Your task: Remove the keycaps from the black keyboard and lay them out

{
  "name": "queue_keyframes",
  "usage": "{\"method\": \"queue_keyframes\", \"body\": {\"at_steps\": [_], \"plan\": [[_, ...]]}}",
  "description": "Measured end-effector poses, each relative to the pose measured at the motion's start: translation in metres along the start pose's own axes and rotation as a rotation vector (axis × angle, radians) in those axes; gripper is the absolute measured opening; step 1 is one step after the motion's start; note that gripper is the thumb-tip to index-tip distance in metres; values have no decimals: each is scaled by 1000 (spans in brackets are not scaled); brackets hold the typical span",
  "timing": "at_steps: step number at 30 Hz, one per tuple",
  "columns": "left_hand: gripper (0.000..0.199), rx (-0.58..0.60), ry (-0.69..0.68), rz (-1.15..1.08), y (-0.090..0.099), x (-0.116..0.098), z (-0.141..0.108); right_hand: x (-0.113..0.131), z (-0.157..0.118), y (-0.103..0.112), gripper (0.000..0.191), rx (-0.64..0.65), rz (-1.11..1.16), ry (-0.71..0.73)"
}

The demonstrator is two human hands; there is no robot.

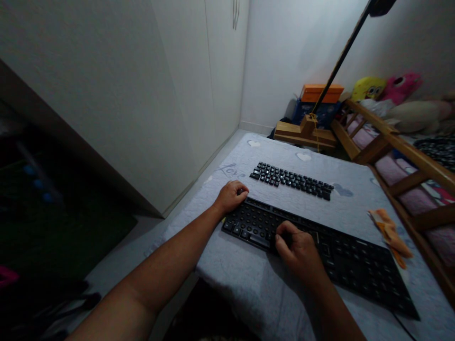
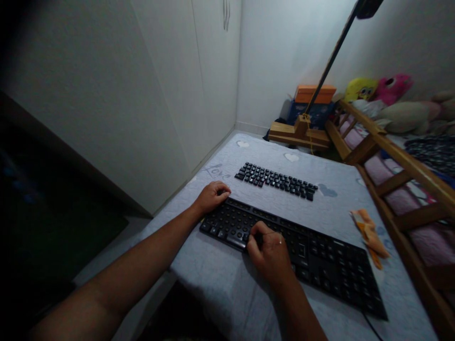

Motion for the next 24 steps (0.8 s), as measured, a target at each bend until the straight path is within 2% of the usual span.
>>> {"method": "queue_keyframes", "body": {"at_steps": [5,16,24], "plan": [[11,0,-1,5,-1,1,0,0,4,1,15,36,1,-40],[12,-8,-6,13,-1,1,0,-2,3,-2,17,105,-33,-29],[13,0,-4,17,0,-1,0,-8,2,-1,12,135,7,-58]]}}
Point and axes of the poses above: each hand's wrist, its own z-axis towards the middle knuckle, its own y-axis out of the back of the hand, x = y × z, the point moved 5 cm from there along z, towards the middle knuckle, and after that the axes turned 1 degree about -z, right-handed, at the moved point
